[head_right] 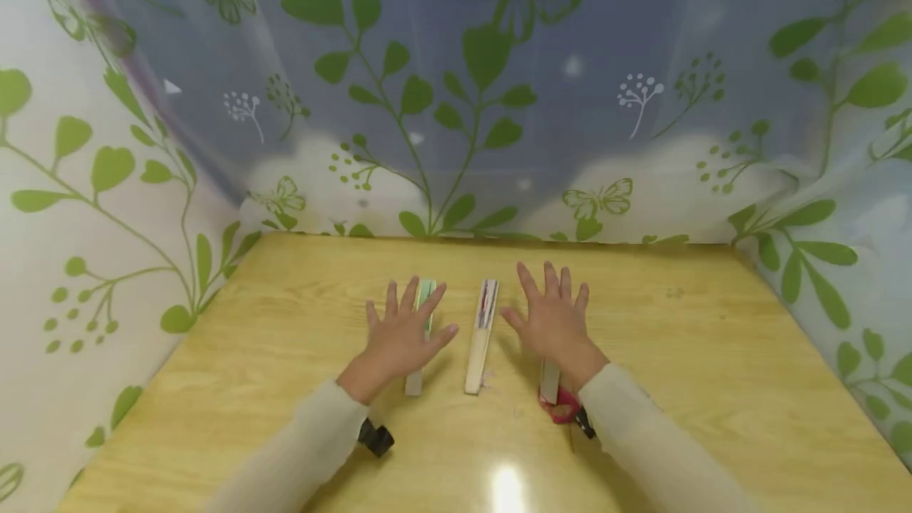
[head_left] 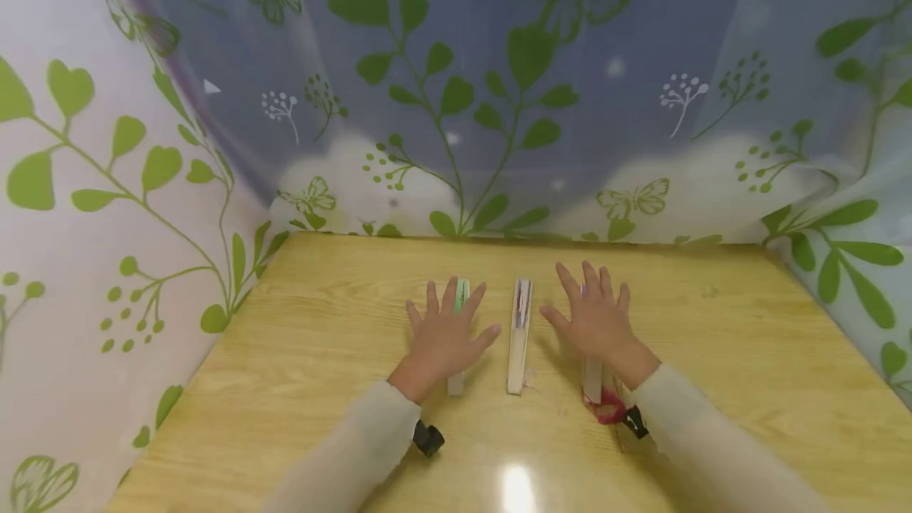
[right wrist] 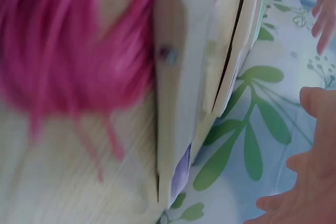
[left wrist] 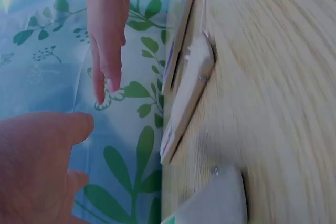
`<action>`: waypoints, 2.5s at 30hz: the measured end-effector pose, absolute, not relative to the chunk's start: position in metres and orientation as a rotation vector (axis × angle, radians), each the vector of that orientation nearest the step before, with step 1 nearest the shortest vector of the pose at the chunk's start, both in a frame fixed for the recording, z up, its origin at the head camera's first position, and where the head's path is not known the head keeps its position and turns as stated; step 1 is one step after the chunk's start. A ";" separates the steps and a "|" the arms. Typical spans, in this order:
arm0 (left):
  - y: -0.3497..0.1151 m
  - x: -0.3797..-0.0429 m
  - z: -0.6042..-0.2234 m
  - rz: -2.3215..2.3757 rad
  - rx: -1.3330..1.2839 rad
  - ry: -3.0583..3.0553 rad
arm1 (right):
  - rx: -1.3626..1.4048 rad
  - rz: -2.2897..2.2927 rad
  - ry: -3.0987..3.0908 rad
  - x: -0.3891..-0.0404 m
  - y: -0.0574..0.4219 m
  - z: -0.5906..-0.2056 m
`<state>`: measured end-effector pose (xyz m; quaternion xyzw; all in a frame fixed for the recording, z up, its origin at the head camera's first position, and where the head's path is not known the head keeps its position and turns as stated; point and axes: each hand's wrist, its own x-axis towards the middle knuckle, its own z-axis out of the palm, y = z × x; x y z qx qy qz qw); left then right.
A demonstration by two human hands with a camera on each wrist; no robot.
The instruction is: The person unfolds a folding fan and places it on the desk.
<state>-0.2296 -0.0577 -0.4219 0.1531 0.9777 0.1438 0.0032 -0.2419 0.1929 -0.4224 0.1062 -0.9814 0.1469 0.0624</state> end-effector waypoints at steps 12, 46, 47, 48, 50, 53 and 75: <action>-0.009 -0.226 -0.422 0.434 0.518 3.022 | 0.133 0.458 -3.066 -0.256 0.231 -0.424; 0.090 -0.197 -0.440 0.063 0.464 3.003 | -0.033 0.601 -3.278 -0.285 0.239 -0.417; 0.091 -0.197 -0.440 0.043 0.459 3.001 | -0.034 0.602 -3.277 -0.284 0.238 -0.416; 0.091 -0.197 -0.440 0.026 0.457 3.000 | -0.033 0.603 -3.278 -0.284 0.237 -0.416; 0.092 -0.197 -0.440 0.006 0.459 3.002 | -0.037 0.613 -3.285 -0.284 0.235 -0.415; 0.093 -0.197 -0.443 -0.003 0.474 3.014 | -0.054 0.601 -3.294 -0.283 0.234 -0.415; 0.085 -0.202 -0.444 0.143 0.545 2.986 | -0.067 0.732 -3.092 -0.283 0.230 -0.431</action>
